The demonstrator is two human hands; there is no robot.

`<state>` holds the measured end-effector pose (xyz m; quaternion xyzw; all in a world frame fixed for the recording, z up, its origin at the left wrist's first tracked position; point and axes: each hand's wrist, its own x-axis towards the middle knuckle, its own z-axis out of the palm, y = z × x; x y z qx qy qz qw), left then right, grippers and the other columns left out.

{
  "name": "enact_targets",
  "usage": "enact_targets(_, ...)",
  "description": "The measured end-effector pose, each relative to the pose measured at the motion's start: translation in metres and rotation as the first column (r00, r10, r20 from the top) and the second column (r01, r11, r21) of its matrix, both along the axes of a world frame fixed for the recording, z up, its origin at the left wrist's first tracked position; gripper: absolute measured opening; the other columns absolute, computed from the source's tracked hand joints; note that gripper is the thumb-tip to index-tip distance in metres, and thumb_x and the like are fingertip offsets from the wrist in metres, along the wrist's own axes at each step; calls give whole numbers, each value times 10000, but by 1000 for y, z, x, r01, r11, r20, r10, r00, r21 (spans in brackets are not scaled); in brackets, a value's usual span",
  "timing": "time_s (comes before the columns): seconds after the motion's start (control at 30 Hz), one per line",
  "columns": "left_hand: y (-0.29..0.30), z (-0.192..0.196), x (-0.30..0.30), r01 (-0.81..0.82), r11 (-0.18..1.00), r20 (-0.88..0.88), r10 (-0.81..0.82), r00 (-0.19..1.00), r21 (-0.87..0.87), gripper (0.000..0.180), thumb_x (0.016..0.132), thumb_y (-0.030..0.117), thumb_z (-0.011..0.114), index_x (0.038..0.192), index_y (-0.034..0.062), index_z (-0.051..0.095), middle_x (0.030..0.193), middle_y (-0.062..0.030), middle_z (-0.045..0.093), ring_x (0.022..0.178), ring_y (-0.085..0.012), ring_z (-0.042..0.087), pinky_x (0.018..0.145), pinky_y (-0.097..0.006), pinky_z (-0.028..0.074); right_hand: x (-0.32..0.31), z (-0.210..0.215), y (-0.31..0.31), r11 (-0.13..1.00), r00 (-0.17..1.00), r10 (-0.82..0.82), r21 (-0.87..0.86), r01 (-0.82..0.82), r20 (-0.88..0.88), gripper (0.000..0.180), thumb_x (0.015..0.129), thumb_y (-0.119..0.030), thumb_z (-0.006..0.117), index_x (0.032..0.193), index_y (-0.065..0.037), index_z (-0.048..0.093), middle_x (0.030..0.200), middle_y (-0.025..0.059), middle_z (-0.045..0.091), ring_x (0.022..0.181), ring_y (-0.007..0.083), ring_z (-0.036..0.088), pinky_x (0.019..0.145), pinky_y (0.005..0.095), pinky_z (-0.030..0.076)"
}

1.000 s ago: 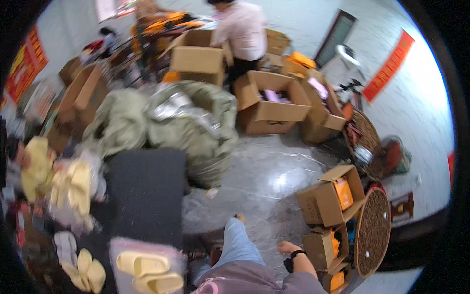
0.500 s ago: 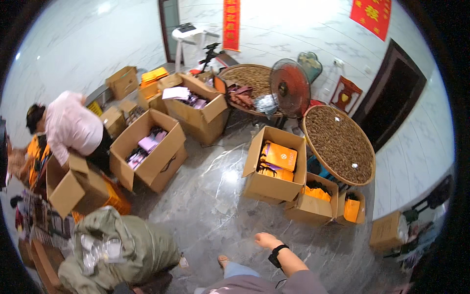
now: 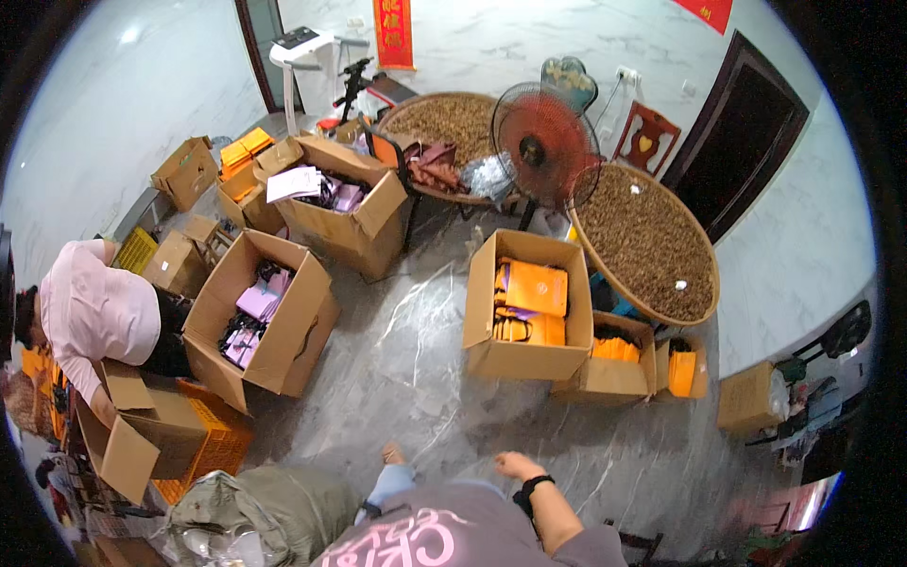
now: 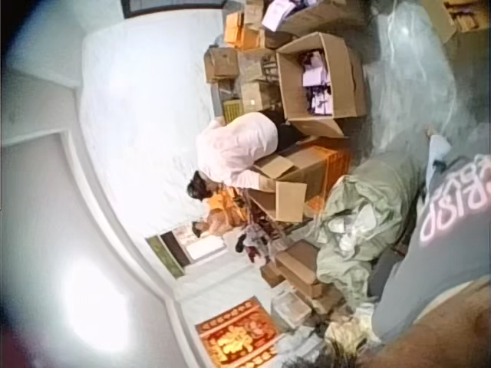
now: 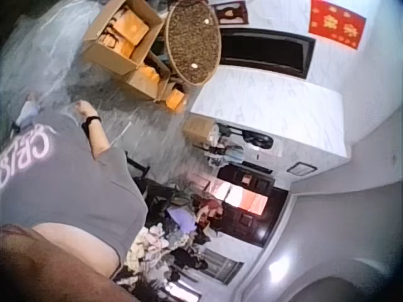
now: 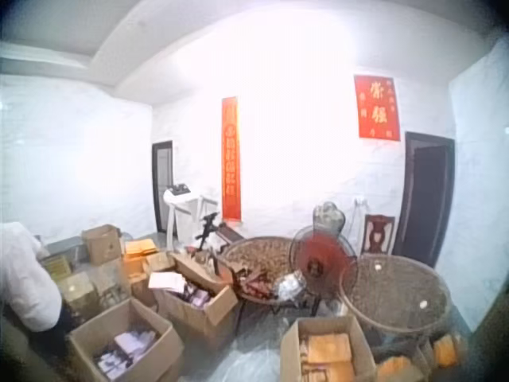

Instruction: Packaging pairs of yellow sandals into clear plastic bags in a production facility.

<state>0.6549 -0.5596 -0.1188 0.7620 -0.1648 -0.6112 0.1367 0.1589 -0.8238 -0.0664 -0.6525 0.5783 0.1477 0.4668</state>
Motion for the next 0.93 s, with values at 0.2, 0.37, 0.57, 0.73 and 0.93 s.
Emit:
enact_targets(0.2,-90,-14,98,-56,997,73,60,996,-53,294,922,309,587,946,41,704,805,-98,705,685,-224,688,615,-388,534,27,5,-67,891,845,-443,43,452,300,404,932,-247,659,1270,-29,621,1213,133,682,1089,226,657,943,344,505)
enact_targets(0.37,-299,20,171,19,1000,167,-16,986,-17,261,928,256,590,1047,42,683,861,-83,714,732,-200,680,590,-334,516,1,-38,-77,694,673,-705,23,719,223,396,938,-180,640,1303,-32,596,1106,98,697,979,177,666,858,332,524)
enact_targets(0.57,-533,43,164,47,993,196,-26,980,-106,331,992,270,569,1223,34,594,1029,-124,701,889,-229,686,723,-392,560,-30,-54,-202,565,578,-800,-123,816,160,378,902,-158,670,1258,-37,632,1064,95,707,992,193,662,872,335,529)
enact_targets(0.73,-701,58,112,308,946,41,-305,951,-101,332,978,218,619,1219,-11,609,1033,-107,710,895,-164,685,777,-277,546,-96,12,-380,184,360,-827,-399,898,431,330,956,-142,633,1249,9,611,1108,120,683,1031,193,642,899,320,508)
enact_targets(0.93,-967,152,50,613,533,446,-421,790,-583,310,967,219,646,1223,45,658,1135,-130,688,1021,-220,654,915,-328,510,-173,140,-502,-64,211,-761,-395,917,613,311,993,-91,580,1295,-16,581,1219,116,652,1098,196,625,966,296,486)
